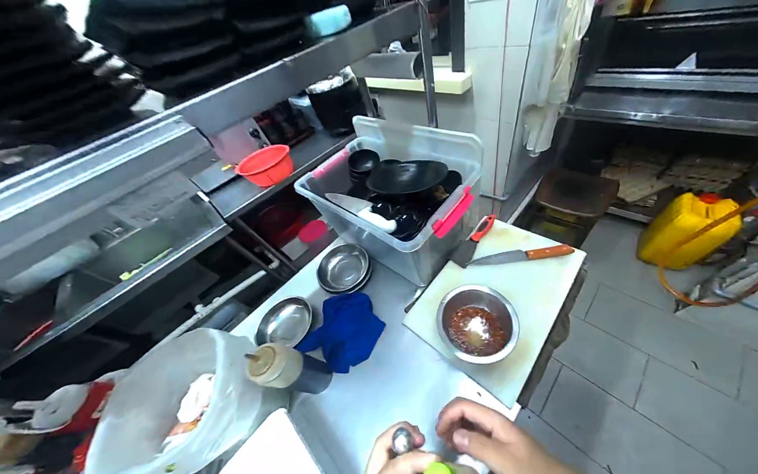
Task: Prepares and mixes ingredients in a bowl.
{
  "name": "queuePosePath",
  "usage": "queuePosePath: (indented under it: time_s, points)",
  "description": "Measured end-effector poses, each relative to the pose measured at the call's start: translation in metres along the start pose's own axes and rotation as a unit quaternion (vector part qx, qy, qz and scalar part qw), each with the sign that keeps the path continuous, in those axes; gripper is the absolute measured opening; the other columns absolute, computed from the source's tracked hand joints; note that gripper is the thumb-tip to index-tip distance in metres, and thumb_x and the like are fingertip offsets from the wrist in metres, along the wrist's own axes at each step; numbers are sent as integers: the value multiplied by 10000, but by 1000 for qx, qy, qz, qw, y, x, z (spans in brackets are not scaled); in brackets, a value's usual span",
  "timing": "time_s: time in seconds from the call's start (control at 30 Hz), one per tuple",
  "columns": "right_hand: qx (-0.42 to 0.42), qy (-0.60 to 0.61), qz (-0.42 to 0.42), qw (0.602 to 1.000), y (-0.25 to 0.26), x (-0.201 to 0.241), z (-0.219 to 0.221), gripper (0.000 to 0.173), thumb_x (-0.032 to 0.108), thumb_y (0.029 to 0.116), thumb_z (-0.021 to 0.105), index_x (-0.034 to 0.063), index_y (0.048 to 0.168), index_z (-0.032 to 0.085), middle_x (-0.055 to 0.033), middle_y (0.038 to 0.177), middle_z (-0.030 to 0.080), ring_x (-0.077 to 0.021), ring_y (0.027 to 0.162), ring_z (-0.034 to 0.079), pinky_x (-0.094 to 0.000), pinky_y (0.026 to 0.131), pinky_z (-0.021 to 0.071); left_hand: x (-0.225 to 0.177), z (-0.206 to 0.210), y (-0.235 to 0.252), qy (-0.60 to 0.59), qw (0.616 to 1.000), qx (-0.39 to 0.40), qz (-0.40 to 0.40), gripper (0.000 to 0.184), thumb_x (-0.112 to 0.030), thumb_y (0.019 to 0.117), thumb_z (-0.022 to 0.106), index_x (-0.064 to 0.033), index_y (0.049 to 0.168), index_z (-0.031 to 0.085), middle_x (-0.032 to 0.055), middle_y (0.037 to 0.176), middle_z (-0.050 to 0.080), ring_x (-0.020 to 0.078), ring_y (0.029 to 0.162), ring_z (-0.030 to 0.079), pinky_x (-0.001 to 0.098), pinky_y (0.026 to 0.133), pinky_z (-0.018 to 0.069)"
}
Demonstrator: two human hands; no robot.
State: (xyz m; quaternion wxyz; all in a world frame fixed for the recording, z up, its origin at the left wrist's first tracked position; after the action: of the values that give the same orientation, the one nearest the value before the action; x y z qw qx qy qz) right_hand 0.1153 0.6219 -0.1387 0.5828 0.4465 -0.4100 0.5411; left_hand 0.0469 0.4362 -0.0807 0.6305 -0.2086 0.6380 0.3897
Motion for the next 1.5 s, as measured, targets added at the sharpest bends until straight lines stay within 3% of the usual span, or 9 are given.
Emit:
queuePosePath:
  time_s: [0.13, 0.23, 0.33, 0.47, 0.57, 0.7, 0.8, 1.13, 1.5]
  points:
    - [97, 305, 192, 928, -7, 4, -20, 638, 665, 1024, 387, 152, 1333, 606, -97, 1136, 715, -186, 908, 705, -360, 766, 597, 8, 16, 19, 36, 999, -31, 25, 416, -223, 755, 909, -179, 1135, 747, -10, 1278, 601, 118, 1206, 553, 281, 1000, 508]
    - [95, 427, 237, 867, -5, 0, -25, 515, 597, 1007, 507, 172, 1257, 657, -88, 1017, 710, -150, 784, 674, -300, 681, 572, 19, 28, 27, 80, 996, -29, 28, 425, -222, 770, 903, -194, 1162, 741, 10, 1316, 593, 140, 1241, 548, 311, 1037, 498]
    - [31, 438, 229, 869, 1, 10, -43, 459, 541, 950, 643, 155, 1195, 682, -71, 940, 698, -128, 734, 653, -277, 676, 556, 32, 29, 31, 125, 991, -47, 25, 456, -239, 777, 905, -196, 1202, 746, 31, 1304, 611, 164, 1239, 556, 334, 1046, 501]
    - [-201, 105, 104, 968, 23, 50, -102, 337, 281, 979, 620, 100, 1264, 622, -95, 1019, 694, -162, 774, 670, -317, 686, 584, 52, 24, 30, 164, 982, -96, -4, 465, -244, 804, 884, -159, 1240, 747, 61, 1309, 623, 174, 1235, 569, 346, 1028, 513]
    - [-276, -286, 8, 918, 51, 51, -150, 461, 244, 888, 710, 148, 1330, 619, -60, 1151, 691, -174, 965, 692, -388, 808, 606, 61, 17, 26, 171, 976, -130, -25, 416, -226, 841, 844, -118, 1230, 747, 89, 1323, 620, 165, 1216, 578, 302, 948, 533]
    - [-126, -516, 63, 845, 79, 25, -166, 494, 270, 896, 726, 163, 1369, 632, -91, 1239, 646, -240, 1114, 647, -504, 942, 562, 62, 7, 15, 145, 973, -172, -49, 384, -165, 840, 827, -65, 1202, 749, 131, 1346, 607, 180, 1202, 596, 291, 913, 556]
    - [-124, -554, 20, 823, 85, 29, -156, 493, 310, 904, 683, 192, 1380, 631, -52, 1211, 649, -197, 1082, 651, -465, 905, 576, 59, -2, 8, 138, 968, -204, -54, 376, -133, 850, 804, -50, 1211, 740, 140, 1352, 596, 185, 1195, 590, 284, 901, 546]
    - [-78, -598, 19, 797, 82, 8, -160, 481, 254, 943, 675, 126, 1402, 604, -138, 1268, 643, -304, 1167, 635, -535, 990, 538, 53, -9, -14, 106, 960, -251, -65, 321, -67, 883, 745, -17, 1200, 735, 131, 1321, 605, 150, 1081, 630, 271, 835, 574]
    - [-93, -618, 11, 781, 82, 10, -159, 478, 258, 958, 669, 101, 1401, 580, -126, 1202, 642, -284, 1092, 657, -500, 936, 568, 54, -5, -10, 94, 968, -222, -69, 317, -93, 899, 747, -70, 1215, 744, 115, 1343, 595, 157, 1107, 617, 277, 847, 567]
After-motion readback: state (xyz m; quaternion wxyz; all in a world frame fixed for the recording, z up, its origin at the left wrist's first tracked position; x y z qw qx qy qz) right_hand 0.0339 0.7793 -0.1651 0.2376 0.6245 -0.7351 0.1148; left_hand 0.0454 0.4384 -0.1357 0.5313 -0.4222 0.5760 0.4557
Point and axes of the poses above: each hand's wrist, its own y-axis towards the middle knuckle, its own z-axis out of the palm, x = y × z, the point moved 1 cm from there along y, towards the middle knuckle
